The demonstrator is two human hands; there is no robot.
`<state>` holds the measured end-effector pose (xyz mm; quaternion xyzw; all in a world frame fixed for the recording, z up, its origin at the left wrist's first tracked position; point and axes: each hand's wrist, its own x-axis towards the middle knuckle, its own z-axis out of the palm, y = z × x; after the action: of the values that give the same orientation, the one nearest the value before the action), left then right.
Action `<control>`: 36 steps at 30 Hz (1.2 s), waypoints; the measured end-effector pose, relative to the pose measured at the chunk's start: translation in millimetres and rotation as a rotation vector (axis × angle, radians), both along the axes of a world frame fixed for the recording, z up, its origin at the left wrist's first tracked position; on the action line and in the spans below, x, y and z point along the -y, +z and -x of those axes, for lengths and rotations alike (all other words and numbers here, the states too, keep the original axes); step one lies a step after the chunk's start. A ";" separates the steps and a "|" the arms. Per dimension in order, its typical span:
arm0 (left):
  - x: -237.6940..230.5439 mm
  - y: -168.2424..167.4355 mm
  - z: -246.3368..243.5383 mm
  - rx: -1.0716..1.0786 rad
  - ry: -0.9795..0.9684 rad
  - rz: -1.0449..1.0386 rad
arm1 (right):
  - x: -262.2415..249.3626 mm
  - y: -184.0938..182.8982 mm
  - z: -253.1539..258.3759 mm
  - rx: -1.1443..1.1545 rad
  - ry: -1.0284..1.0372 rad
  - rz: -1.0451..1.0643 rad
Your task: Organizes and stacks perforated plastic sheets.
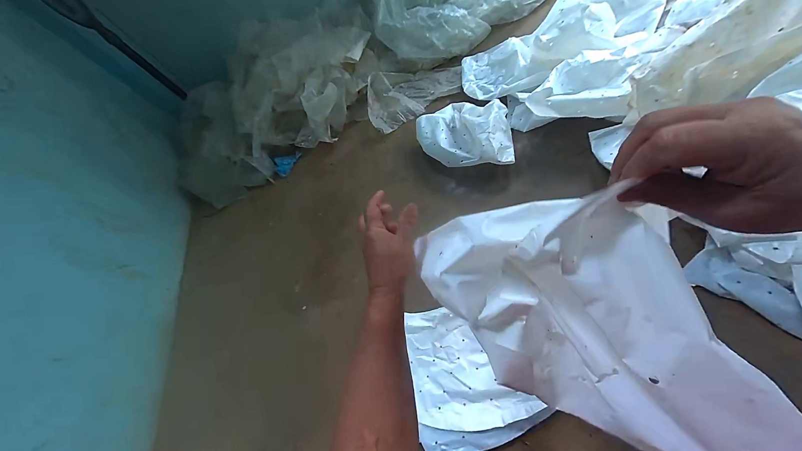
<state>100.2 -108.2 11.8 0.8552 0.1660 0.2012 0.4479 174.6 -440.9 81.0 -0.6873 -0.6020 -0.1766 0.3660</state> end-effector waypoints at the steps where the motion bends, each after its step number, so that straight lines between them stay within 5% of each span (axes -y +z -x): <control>1: 1.3 8.3 0.6 0.048 -0.045 -0.071 | 3.7 3.1 -1.2 0.013 -0.070 0.021; 5: 29.4 53.0 17.3 0.361 -0.274 -0.276 | 21.2 13.9 -9.4 0.038 -0.221 0.007; 9: 63.1 59.8 22.6 0.385 -0.591 -0.442 | 37.6 16.5 -18.3 0.054 -0.257 -0.020; 17: 85.5 32.6 -5.4 0.390 -0.393 -0.749 | 41.5 19.4 -12.4 0.133 -0.162 -0.094; 27: 79.1 18.2 -10.5 0.275 -0.609 -0.514 | 56.7 5.7 -30.1 0.152 -0.329 -0.088; 36: 8.3 44.5 9.8 0.373 -0.337 -0.256 | 130.1 -27.3 -90.7 -0.083 -0.577 0.143</control>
<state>90.4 -116.5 56.3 0.8686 -0.0907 0.2971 0.3861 265.3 -571.0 53.7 -0.8608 -0.3771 -0.2020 0.2757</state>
